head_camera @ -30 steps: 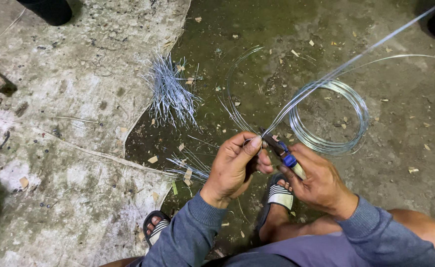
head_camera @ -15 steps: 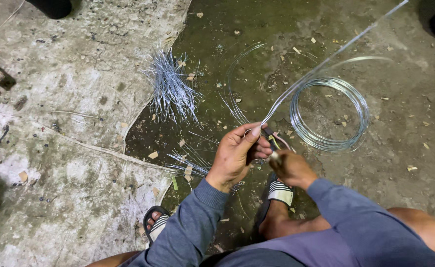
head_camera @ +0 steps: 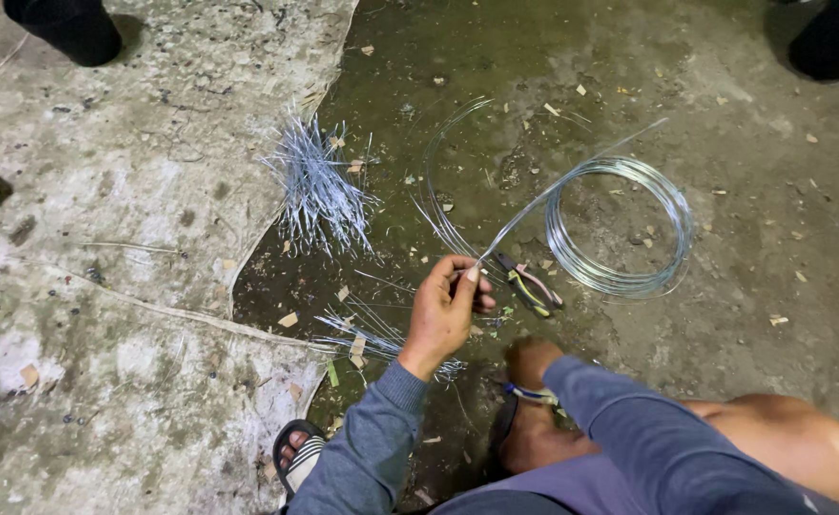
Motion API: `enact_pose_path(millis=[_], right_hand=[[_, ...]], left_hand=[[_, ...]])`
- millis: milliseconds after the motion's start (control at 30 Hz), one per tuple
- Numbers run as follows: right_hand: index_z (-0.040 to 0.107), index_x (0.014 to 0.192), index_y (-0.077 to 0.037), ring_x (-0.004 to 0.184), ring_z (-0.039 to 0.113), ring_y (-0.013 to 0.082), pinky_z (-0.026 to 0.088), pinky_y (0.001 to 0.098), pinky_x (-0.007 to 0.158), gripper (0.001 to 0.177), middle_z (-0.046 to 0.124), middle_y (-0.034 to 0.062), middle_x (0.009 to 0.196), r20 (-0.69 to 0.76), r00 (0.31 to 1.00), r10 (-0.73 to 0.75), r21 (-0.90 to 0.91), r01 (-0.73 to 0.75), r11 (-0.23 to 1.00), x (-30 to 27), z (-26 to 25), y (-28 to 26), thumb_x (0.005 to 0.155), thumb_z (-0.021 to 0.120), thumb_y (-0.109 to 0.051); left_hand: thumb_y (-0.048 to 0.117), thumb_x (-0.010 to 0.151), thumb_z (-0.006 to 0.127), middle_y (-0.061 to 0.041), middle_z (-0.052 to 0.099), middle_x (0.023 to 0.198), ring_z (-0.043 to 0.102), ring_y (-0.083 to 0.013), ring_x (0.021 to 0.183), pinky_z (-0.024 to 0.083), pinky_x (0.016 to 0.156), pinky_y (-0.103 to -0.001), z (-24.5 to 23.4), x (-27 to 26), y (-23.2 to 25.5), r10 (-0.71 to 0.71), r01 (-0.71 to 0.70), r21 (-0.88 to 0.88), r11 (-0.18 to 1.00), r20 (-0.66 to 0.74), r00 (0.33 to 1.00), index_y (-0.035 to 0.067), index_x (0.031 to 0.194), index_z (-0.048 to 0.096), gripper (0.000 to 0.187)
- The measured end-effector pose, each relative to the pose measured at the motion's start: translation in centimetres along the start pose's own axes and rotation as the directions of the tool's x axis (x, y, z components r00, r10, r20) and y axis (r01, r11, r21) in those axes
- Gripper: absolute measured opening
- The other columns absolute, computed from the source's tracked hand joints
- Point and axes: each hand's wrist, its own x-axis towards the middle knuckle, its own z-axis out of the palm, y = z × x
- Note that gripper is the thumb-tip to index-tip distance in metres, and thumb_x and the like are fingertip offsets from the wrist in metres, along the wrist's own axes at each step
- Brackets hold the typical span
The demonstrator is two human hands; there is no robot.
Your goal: The person sits on the floor and repeatedly cuts short lengths of thin metal wire from a coil using pliers. The cut pieces are gathered into a small pile on the floor.
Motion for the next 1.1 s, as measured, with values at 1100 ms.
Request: enact_pose_path(millis=[1100], right_hand=[[0.079,0.095,-0.013,0.076,0.073,0.0353,0.057,0.0467,0.074,0.016,0.075,0.0153,0.083,-0.370,0.923,0.104,0.607,0.155,0.779,1.2,-7.2,-1.3,0.093,0.065,-0.021]], left_hand=[[0.033,0.083,0.072,-0.023,0.070,0.120,0.069,-0.0377,0.112,0.055,0.096,-0.044,-6.2,-6.5,-19.3,-0.680,0.262,0.935,0.241,-0.031,0.733,0.000,0.116,0.071,0.047]])
